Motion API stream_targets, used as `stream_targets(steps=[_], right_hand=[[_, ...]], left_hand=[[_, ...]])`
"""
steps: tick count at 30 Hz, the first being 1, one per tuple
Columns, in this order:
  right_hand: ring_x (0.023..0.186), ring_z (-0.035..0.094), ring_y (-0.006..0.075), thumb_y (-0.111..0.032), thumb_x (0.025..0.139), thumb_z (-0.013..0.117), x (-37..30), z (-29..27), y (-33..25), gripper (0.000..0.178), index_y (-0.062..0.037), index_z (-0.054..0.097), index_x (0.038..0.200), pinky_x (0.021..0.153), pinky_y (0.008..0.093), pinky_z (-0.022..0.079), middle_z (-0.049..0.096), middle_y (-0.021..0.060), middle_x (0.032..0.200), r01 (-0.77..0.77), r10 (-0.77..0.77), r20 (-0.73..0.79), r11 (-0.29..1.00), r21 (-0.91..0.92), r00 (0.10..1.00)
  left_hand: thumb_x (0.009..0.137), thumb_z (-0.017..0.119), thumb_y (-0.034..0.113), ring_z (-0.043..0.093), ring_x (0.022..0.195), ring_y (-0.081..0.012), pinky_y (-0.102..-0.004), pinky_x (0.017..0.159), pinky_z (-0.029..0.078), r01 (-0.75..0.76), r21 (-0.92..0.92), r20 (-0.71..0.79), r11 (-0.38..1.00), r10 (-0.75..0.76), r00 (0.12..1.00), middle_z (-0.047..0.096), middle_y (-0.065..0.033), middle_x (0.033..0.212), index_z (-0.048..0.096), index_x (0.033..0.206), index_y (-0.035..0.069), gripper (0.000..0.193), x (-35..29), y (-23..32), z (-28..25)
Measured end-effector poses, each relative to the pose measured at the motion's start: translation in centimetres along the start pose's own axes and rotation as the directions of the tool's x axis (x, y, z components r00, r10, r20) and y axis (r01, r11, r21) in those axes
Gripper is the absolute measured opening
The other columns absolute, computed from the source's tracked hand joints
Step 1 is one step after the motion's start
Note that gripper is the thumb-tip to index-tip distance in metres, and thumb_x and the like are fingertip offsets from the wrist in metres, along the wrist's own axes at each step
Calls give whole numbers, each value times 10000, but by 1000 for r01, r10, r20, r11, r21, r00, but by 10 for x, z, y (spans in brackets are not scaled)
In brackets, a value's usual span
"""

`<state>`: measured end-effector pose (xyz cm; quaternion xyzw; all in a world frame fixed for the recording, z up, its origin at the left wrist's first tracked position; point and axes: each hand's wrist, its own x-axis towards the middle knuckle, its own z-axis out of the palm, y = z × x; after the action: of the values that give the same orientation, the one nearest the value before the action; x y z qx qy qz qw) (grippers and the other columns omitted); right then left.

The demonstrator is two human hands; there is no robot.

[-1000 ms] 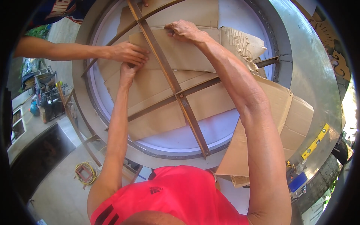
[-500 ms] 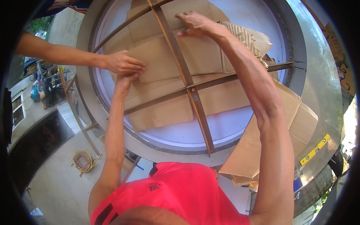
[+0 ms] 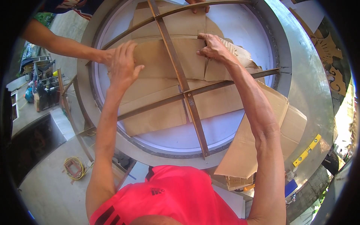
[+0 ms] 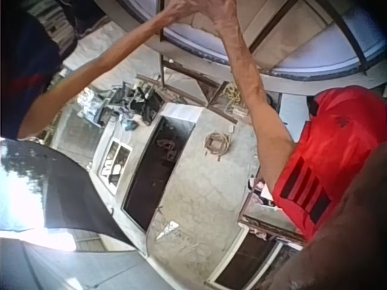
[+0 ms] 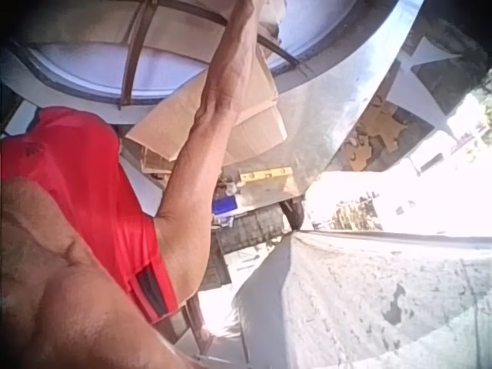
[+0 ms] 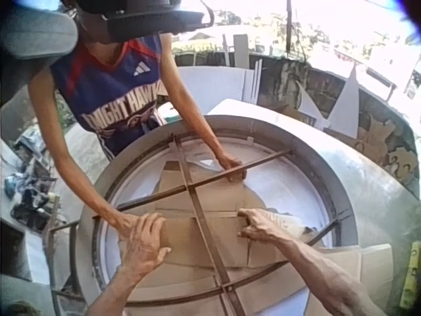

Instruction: Assembling a circular metal and wood sign frame by hammering nails and fitting cardboard backing.

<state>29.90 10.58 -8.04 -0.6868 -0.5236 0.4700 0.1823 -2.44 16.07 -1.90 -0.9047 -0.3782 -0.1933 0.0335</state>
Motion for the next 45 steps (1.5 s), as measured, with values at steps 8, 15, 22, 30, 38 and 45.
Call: stream_targets(steps=[8, 15, 22, 30, 38, 45], right_hand=[[801, 656, 253, -153, 745, 786, 18, 14, 7, 637, -27, 574, 1333, 742, 381, 519, 694, 159, 913, 103, -103, -82, 995, -12, 991], [1023, 679, 375, -96, 739, 748, 14, 18, 7, 560, -44, 617, 1282, 868, 428, 526, 714, 219, 1070, 144, -157, -159, 986, -89, 975], [992, 653, 419, -74, 771, 715, 14, 30, 12, 446, -32, 617, 1205, 857, 441, 517, 696, 233, 1020, 285, -326, -174, 932, -224, 929], [1042, 637, 401, -80, 771, 716, 13, 32, 5, 599, -102, 562, 1350, 903, 453, 509, 687, 206, 1110, 403, -468, -103, 837, -371, 878], [1075, 621, 344, 92, 752, 557, 9, 53, 26, 663, -144, 576, 1372, 934, 445, 502, 658, 129, 1149, 513, -561, 80, 680, -524, 824], [1051, 602, 375, -125, 797, 714, 15, 43, 17, 703, -144, 468, 1455, 856, 458, 511, 592, 157, 1170, 471, -404, 248, 804, -363, 880]], left_hand=[[546, 918, 197, 649, 1016, -326, -439, 860, 522, 39, -76, 403, 996, -5, 915, 661, -104, 1082, 615, 1149, 80, 684, 51, -20, 74], [599, 881, 164, 670, 915, -339, -460, 755, 527, 57, -90, 345, 994, -22, 938, 674, -104, 932, 648, 922, 79, 408, 45, -21, 88], [650, 831, 146, 657, 808, -307, -429, 700, 501, 21, -18, 225, 1000, -16, 974, 652, -85, 787, 588, 808, 85, 296, 25, -8, 94], [655, 776, 76, 629, 747, -259, -410, 651, 463, -101, -26, 85, 995, 102, 991, 605, -51, 754, 553, 779, 113, 257, 5, -17, 108], [662, 668, -4, 661, 777, -267, -385, 695, 497, -61, -98, 65, 993, 67, 996, 662, -40, 821, 603, 886, 114, 262, -25, -13, 115], [631, 852, 284, 624, 1071, -312, -446, 852, 504, 84, -255, 295, 963, -6, 955, 640, -94, 1180, 597, 1229, 103, 675, -27, -5, 91]])
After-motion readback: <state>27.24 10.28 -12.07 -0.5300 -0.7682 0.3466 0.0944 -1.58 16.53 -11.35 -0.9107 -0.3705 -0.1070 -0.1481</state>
